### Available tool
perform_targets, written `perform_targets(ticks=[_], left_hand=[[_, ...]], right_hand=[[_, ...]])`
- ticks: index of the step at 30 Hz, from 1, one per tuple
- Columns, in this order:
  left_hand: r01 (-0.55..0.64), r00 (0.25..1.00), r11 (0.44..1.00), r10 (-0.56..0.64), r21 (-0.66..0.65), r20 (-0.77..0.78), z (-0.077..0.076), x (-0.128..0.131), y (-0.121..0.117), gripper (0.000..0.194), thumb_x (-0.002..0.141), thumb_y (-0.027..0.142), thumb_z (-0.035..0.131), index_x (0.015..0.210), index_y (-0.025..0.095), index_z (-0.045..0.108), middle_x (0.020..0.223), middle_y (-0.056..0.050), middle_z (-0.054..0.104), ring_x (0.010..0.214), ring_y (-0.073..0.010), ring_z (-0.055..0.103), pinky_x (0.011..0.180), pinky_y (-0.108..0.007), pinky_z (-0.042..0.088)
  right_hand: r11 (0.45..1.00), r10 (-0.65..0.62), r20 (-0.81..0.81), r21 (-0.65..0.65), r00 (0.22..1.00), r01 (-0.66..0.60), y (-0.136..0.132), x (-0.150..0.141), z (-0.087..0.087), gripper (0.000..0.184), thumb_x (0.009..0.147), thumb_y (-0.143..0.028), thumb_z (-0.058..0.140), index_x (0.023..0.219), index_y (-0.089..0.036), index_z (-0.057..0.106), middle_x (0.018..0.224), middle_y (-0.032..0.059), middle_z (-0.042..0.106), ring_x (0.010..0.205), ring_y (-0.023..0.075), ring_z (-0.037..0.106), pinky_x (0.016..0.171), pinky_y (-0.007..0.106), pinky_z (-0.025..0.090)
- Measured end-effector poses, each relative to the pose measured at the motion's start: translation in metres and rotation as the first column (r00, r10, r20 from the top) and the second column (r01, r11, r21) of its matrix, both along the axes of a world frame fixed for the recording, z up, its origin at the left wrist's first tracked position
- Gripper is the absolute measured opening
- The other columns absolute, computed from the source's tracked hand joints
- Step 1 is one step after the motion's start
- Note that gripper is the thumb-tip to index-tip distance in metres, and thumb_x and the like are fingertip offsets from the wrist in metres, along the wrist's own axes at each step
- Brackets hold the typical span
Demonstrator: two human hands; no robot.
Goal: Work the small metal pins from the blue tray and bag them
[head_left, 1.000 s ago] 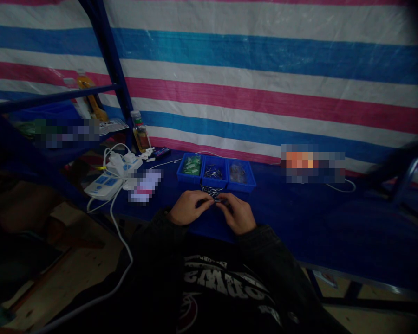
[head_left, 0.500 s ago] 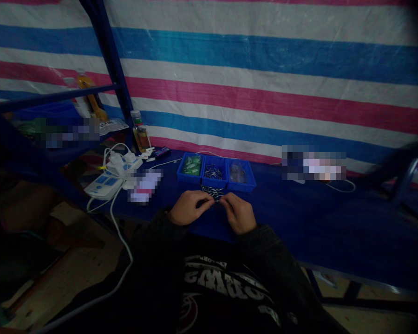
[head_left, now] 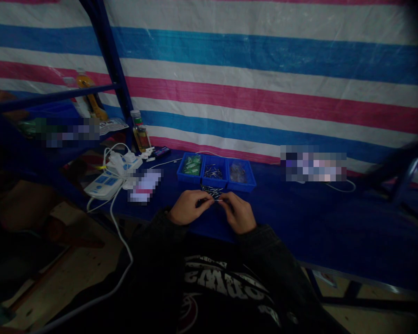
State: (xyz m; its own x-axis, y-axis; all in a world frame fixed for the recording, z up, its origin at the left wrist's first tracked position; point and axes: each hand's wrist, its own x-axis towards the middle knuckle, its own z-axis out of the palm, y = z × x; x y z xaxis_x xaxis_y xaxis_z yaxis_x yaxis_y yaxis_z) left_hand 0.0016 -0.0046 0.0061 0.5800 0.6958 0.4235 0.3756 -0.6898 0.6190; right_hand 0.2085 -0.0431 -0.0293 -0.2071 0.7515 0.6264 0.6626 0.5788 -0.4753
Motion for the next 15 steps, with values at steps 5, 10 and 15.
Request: perform_targets(ticks=[5,10,15], left_hand=[[0.004,1.0,1.0,-0.004,0.002,0.006,-0.0002,0.0002,-0.0001,0.019,0.096,0.028,0.059,0.09,0.016,0.074,0.082,-0.004,0.074,0.071,-0.0144,0.064,0.065,-0.023,0.045],[0.001,1.0,1.0,-0.001,-0.001,0.013,0.0003,-0.0003,0.0001,0.019,0.096,0.027,0.06,0.09,0.016,0.074,0.083,-0.004,0.074,0.071,-0.0138,0.063,0.066,-0.023,0.045],[0.004,1.0,1.0,-0.004,-0.006,0.011,0.0005,0.0,0.0,0.02,0.096,0.028,0.059,0.089,0.016,0.074,0.084,-0.004,0.075,0.069,-0.013,0.063,0.065,-0.023,0.045]], right_hand=[[1.0,-0.011,-0.007,-0.013,1.0,0.011,0.0013,0.0004,0.0004,0.017,0.102,-0.027,0.046,0.096,-0.023,0.062,0.091,0.0057,0.071,0.082,0.0208,0.069,0.077,0.031,0.052],[1.0,-0.003,-0.004,-0.029,1.0,0.003,0.0004,0.0005,0.0002,0.014,0.101,-0.027,0.049,0.102,-0.023,0.062,0.094,0.0054,0.072,0.084,0.0208,0.07,0.078,0.031,0.053],[0.999,-0.024,-0.014,-0.036,1.0,0.024,-0.0002,0.0001,-0.0019,0.009,0.099,-0.026,0.053,0.103,-0.023,0.06,0.093,0.0047,0.072,0.08,0.0202,0.07,0.073,0.03,0.053]])
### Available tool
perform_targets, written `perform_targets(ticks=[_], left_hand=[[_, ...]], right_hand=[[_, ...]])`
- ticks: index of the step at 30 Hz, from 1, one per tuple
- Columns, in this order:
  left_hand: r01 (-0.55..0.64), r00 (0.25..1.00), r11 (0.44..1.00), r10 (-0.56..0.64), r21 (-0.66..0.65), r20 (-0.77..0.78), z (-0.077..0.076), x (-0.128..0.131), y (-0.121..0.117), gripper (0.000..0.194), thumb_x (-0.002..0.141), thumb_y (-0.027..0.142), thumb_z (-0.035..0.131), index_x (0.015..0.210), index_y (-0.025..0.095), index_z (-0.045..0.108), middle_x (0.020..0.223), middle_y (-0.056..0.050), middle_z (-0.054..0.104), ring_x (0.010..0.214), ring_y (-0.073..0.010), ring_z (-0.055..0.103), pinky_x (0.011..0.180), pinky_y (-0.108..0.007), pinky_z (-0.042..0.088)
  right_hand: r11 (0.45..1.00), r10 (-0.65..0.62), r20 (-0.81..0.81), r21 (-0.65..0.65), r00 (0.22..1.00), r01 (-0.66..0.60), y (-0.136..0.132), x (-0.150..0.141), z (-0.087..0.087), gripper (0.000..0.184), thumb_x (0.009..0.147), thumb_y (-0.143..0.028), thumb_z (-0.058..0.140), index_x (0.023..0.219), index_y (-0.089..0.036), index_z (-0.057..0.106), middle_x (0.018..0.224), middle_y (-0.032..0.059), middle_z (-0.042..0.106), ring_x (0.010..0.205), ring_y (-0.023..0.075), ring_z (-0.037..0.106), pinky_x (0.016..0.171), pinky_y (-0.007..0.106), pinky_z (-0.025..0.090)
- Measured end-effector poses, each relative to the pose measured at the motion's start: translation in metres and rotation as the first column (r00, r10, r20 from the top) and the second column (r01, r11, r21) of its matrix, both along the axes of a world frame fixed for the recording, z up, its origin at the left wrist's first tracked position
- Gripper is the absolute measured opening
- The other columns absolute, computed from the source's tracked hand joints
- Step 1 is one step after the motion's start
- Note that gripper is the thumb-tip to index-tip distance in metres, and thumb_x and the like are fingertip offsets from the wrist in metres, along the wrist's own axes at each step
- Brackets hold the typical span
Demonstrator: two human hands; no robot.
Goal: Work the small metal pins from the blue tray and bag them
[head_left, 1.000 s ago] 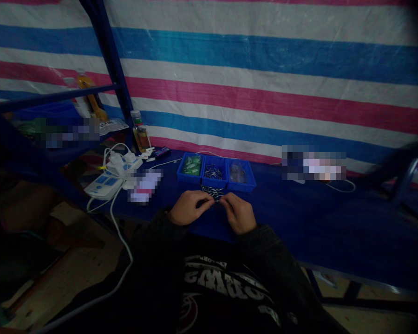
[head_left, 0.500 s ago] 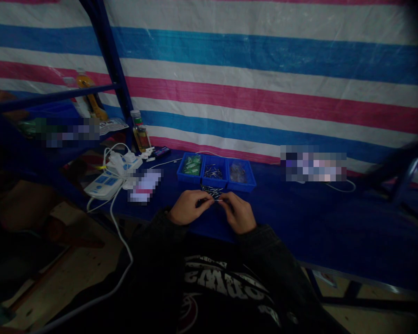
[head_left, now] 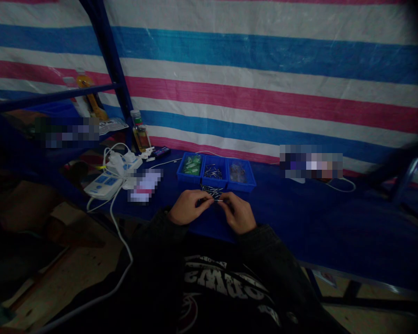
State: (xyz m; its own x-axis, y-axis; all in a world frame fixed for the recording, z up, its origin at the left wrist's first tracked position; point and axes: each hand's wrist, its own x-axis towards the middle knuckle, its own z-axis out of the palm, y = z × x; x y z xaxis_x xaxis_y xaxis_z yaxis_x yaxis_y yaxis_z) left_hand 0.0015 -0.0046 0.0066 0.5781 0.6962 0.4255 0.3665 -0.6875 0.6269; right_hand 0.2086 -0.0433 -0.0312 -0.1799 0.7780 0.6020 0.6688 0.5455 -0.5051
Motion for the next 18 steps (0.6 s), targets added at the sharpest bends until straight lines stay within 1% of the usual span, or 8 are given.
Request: perform_targets(ticks=[8,13,15,18], left_hand=[[-0.001,1.0,1.0,0.001,0.008,-0.003,0.0004,-0.0002,0.0002,0.02,0.096,0.029,0.06,0.09,0.015,0.074,0.081,-0.004,0.073,0.067,-0.0129,0.061,0.064,-0.023,0.044],[-0.01,1.0,1.0,0.01,0.006,-0.004,0.0009,-0.0001,-0.0003,0.019,0.096,0.028,0.06,0.09,0.016,0.074,0.081,-0.003,0.074,0.066,-0.0124,0.061,0.064,-0.023,0.044],[-0.013,1.0,1.0,0.013,0.008,-0.002,0.0005,0.0002,-0.0004,0.019,0.096,0.028,0.06,0.09,0.016,0.074,0.081,-0.003,0.074,0.067,-0.0126,0.061,0.065,-0.023,0.044],[-0.01,1.0,1.0,0.01,0.004,0.002,0.0002,0.0005,-0.0003,0.02,0.096,0.028,0.06,0.09,0.016,0.074,0.082,-0.004,0.074,0.069,-0.0132,0.062,0.065,-0.023,0.044]], right_hand=[[1.0,0.005,0.025,0.015,1.0,-0.005,0.001,0.0009,0.0019,0.016,0.102,-0.027,0.046,0.096,-0.023,0.061,0.089,0.0055,0.072,0.083,0.0214,0.07,0.075,0.031,0.052],[1.0,0.003,-0.031,-0.011,1.0,-0.003,-0.0017,-0.0004,0.0025,0.01,0.098,-0.027,0.054,0.105,-0.023,0.06,0.095,0.0048,0.073,0.079,0.0203,0.07,0.072,0.03,0.053],[1.0,-0.001,-0.027,-0.008,1.0,0.001,-0.0018,-0.0007,0.0019,0.01,0.098,-0.027,0.053,0.105,-0.023,0.059,0.093,0.0047,0.073,0.078,0.0202,0.07,0.07,0.029,0.052],[1.0,0.003,-0.006,0.005,1.0,-0.003,-0.0011,-0.0005,0.0016,0.009,0.099,-0.025,0.051,0.101,-0.024,0.059,0.092,0.0049,0.073,0.08,0.0211,0.071,0.072,0.03,0.051]])
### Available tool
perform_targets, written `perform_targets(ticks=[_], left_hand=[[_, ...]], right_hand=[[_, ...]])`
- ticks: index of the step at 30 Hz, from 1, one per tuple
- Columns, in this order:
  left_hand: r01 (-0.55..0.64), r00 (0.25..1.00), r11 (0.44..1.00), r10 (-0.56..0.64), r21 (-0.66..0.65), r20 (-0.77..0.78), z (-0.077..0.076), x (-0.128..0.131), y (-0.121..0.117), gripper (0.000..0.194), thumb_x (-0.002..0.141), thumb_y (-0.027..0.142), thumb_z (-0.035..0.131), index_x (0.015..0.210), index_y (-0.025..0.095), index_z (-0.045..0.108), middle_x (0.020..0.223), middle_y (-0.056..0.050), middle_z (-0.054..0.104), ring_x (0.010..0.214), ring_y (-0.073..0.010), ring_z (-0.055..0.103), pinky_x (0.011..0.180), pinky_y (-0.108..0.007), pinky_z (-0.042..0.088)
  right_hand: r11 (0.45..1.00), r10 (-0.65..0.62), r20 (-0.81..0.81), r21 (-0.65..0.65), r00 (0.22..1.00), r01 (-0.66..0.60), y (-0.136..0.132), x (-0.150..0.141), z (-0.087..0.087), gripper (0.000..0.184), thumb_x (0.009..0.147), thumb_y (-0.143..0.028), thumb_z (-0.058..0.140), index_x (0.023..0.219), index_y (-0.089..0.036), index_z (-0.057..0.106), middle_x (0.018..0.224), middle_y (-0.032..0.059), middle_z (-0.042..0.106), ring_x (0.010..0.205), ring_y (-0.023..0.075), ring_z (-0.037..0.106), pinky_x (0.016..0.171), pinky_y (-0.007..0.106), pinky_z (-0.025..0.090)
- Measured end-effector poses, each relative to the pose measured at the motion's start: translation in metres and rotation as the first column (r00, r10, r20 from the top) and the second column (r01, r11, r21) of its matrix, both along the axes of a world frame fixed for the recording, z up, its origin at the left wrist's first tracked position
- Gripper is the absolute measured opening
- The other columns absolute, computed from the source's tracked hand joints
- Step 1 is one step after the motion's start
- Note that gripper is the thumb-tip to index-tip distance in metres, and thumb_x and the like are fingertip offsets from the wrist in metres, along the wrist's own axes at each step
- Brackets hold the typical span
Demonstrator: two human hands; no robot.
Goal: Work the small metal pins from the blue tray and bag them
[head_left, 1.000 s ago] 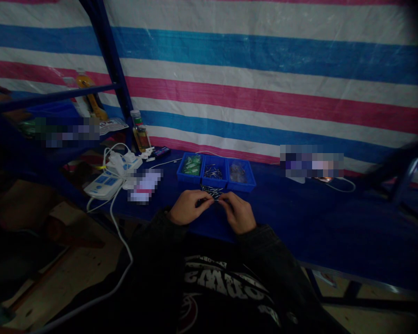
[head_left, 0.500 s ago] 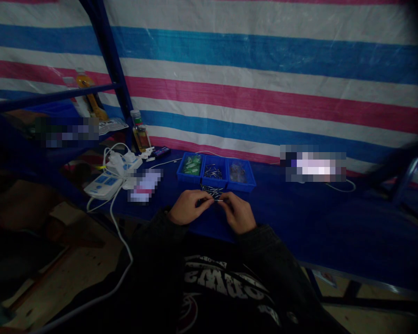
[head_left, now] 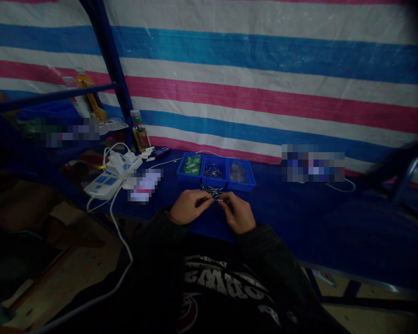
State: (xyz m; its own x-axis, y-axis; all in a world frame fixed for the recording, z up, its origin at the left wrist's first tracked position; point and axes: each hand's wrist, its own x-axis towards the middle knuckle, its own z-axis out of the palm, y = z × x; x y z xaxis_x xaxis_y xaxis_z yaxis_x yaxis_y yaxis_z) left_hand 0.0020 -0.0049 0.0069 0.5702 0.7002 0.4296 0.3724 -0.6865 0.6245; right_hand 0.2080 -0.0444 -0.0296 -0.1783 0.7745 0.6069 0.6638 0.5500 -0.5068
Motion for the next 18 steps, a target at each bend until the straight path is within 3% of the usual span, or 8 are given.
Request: perform_targets(ticks=[9,15,18], left_hand=[[0.008,1.0,1.0,-0.008,-0.002,-0.002,0.0006,-0.0008,-0.0003,0.02,0.096,0.028,0.059,0.091,0.016,0.074,0.082,-0.004,0.074,0.069,-0.013,0.062,0.065,-0.023,0.044],[0.001,1.0,1.0,-0.002,-0.003,-0.015,-0.0009,-0.0002,0.0007,0.02,0.096,0.028,0.06,0.089,0.015,0.073,0.081,-0.003,0.073,0.068,-0.0123,0.061,0.064,-0.022,0.042],[0.001,1.0,1.0,-0.001,-0.007,-0.012,-0.0011,-0.0002,0.0007,0.02,0.096,0.028,0.059,0.089,0.016,0.073,0.082,-0.003,0.073,0.068,-0.0123,0.06,0.064,-0.022,0.042]], right_hand=[[0.999,-0.015,-0.002,-0.044,1.0,0.015,0.0,0.0008,0.0035,0.014,0.101,-0.026,0.046,0.097,-0.023,0.059,0.091,0.0054,0.073,0.079,0.0199,0.07,0.07,0.028,0.05],[0.997,0.003,-0.023,-0.073,1.0,-0.004,-0.0001,0.0003,0.0008,0.012,0.098,-0.028,0.052,0.108,-0.023,0.056,0.095,0.0048,0.073,0.08,0.0205,0.071,0.072,0.028,0.051],[0.997,0.002,-0.01,-0.081,1.0,-0.003,0.0006,0.0008,-0.0004,0.008,0.099,-0.027,0.049,0.104,-0.024,0.055,0.093,0.0048,0.073,0.08,0.021,0.071,0.072,0.029,0.05]])
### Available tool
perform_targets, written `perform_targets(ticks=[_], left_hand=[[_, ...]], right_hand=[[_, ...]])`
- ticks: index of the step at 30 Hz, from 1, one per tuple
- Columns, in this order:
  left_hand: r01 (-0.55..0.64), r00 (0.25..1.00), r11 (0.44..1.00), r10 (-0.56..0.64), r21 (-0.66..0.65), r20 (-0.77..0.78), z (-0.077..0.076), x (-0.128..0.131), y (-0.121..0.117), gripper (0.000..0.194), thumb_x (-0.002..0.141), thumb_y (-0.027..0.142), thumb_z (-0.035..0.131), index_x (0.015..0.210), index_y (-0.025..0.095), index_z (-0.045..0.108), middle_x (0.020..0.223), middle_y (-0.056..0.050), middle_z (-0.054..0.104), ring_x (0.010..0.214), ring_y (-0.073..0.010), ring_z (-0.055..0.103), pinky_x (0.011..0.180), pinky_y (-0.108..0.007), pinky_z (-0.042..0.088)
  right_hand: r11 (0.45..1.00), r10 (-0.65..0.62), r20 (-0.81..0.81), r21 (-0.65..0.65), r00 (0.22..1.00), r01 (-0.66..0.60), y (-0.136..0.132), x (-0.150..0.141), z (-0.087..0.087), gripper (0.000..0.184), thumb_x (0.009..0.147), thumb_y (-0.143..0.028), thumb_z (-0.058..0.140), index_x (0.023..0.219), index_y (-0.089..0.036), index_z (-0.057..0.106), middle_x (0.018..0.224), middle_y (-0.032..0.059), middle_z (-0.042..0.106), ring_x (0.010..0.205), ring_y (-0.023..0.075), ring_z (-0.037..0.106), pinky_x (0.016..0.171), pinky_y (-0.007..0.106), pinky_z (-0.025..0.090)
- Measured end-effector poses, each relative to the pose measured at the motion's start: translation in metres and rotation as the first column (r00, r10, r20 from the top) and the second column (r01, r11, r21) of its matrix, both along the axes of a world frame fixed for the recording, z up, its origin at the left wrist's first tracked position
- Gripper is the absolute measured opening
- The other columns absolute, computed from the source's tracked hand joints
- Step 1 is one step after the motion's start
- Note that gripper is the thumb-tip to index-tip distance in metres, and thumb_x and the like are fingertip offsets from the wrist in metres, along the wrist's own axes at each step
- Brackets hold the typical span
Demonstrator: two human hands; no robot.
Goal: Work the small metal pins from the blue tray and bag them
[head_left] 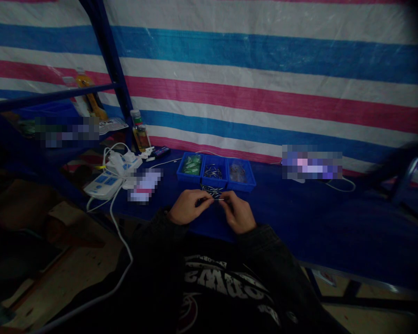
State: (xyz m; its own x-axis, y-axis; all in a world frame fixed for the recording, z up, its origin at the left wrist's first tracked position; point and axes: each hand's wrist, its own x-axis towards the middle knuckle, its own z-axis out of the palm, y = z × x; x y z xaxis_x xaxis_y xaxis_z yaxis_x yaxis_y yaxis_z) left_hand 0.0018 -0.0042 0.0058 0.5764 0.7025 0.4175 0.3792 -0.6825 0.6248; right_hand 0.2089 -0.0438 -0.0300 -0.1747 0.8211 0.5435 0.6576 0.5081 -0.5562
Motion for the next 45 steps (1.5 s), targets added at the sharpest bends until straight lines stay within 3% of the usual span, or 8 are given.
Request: perform_targets(ticks=[14,21,29,45], left_hand=[[0.0,1.0,1.0,0.0,0.004,0.016,-0.0007,0.0001,-0.0002,0.019,0.096,0.027,0.06,0.089,0.016,0.073,0.08,-0.003,0.073,0.067,-0.0121,0.059,0.063,-0.022,0.041],[-0.002,1.0,1.0,0.002,0.008,0.011,-0.0001,-0.0001,-0.0002,0.019,0.096,0.027,0.06,0.089,0.016,0.073,0.081,-0.003,0.073,0.067,-0.0122,0.06,0.064,-0.023,0.042],[-0.007,1.0,1.0,0.007,0.004,-0.002,0.0,-0.0002,-0.0006,0.019,0.096,0.028,0.06,0.089,0.016,0.073,0.083,-0.003,0.074,0.068,-0.0124,0.06,0.064,-0.023,0.042],[-0.012,1.0,1.0,0.011,-0.008,-0.005,0.0007,0.0,-0.0006,0.021,0.096,0.029,0.059,0.09,0.016,0.074,0.084,-0.004,0.075,0.069,-0.0133,0.062,0.064,-0.023,0.044]], right_hand=[[1.0,0.023,0.035,0.009,0.999,-0.024,-0.0019,-0.0006,0.0072,0.023,0.103,-0.026,0.041,0.089,-0.022,0.059,0.079,0.0037,0.068,0.073,0.0185,0.067,0.067,0.027,0.046],[1.0,-0.005,-0.035,-0.013,0.999,0.004,-0.0003,-0.001,0.0016,0.013,0.099,-0.028,0.05,0.109,-0.023,0.057,0.098,0.0061,0.074,0.086,0.0211,0.072,0.076,0.029,0.052],[1.0,-0.012,0.024,-0.002,1.0,0.013,-0.0006,0.0,0.0014,0.009,0.098,-0.025,0.05,0.101,-0.023,0.058,0.091,0.0045,0.073,0.078,0.0202,0.07,0.069,0.028,0.049],[1.0,-0.004,0.023,0.0,1.0,0.004,0.0011,0.0004,0.0003,0.009,0.099,-0.025,0.049,0.1,-0.023,0.058,0.093,0.0051,0.073,0.082,0.0209,0.07,0.073,0.029,0.05]])
